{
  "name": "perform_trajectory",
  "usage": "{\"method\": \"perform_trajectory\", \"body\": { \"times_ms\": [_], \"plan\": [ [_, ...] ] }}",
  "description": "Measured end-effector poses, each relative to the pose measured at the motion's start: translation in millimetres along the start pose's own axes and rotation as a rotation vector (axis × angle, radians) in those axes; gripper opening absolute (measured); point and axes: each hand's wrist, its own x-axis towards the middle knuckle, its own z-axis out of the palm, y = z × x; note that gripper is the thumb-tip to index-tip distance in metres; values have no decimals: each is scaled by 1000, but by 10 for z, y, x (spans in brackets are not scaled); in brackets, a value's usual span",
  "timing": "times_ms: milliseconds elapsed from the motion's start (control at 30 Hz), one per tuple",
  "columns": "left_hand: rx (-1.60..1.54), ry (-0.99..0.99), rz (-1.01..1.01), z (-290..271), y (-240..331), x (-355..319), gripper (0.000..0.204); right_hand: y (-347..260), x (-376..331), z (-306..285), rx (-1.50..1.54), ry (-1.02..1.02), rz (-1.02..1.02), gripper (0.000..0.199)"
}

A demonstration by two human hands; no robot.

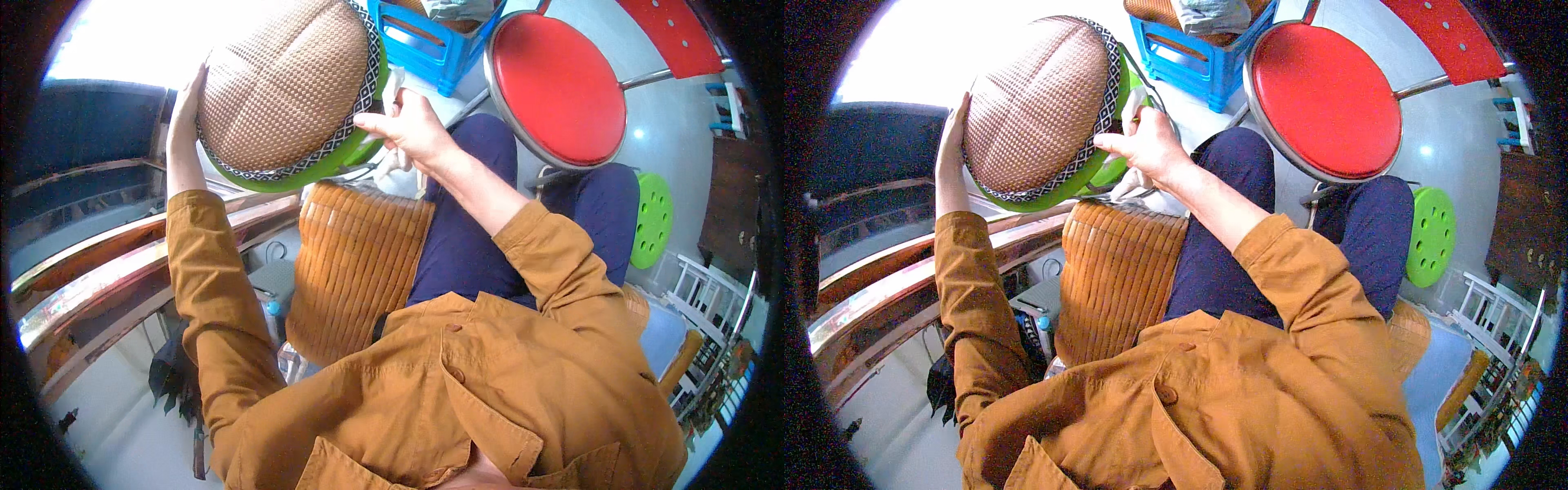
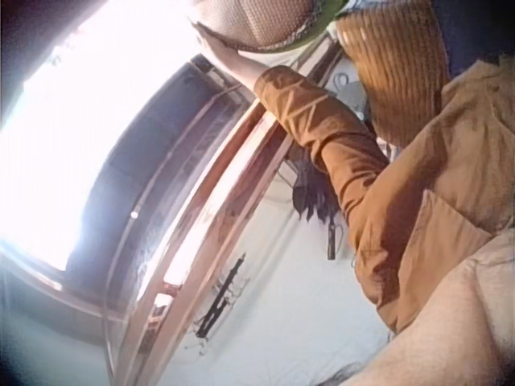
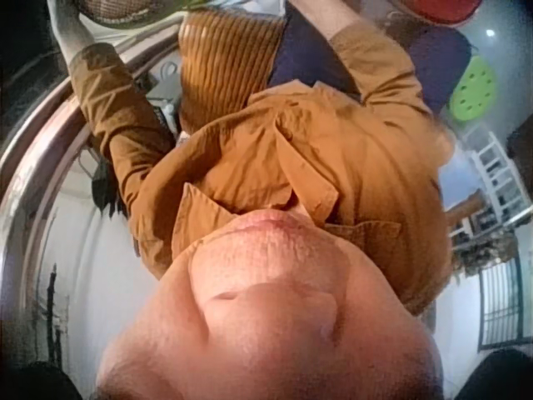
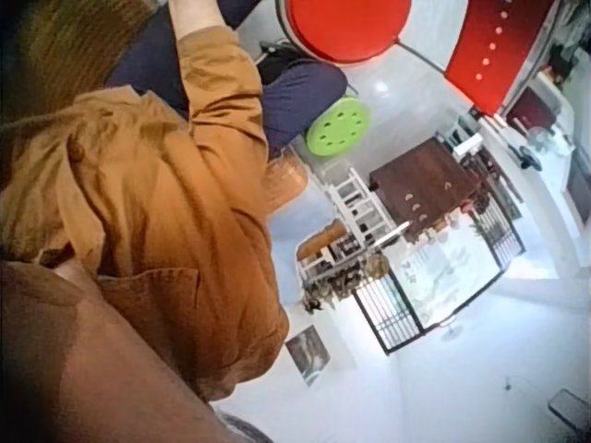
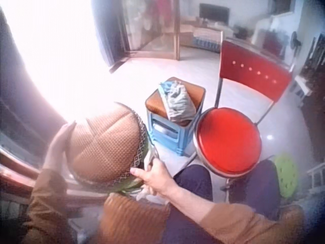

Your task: The person wipes the metal frame and the woven seat of a green stool with a white cloth. They then pick up a second green stool and wipe its top surface and underside with the same cloth.

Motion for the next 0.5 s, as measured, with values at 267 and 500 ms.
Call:
{"method": "perform_trajectory", "body": {
  "times_ms": [267,500],
  "plan": [
    [22,-66,36,173,-820,420,72,464,413,-82,-20,14,112,34],
    [274,79,101,469,-1532,423,74,938,579,-64,167,-47,75,42]
  ]
}}
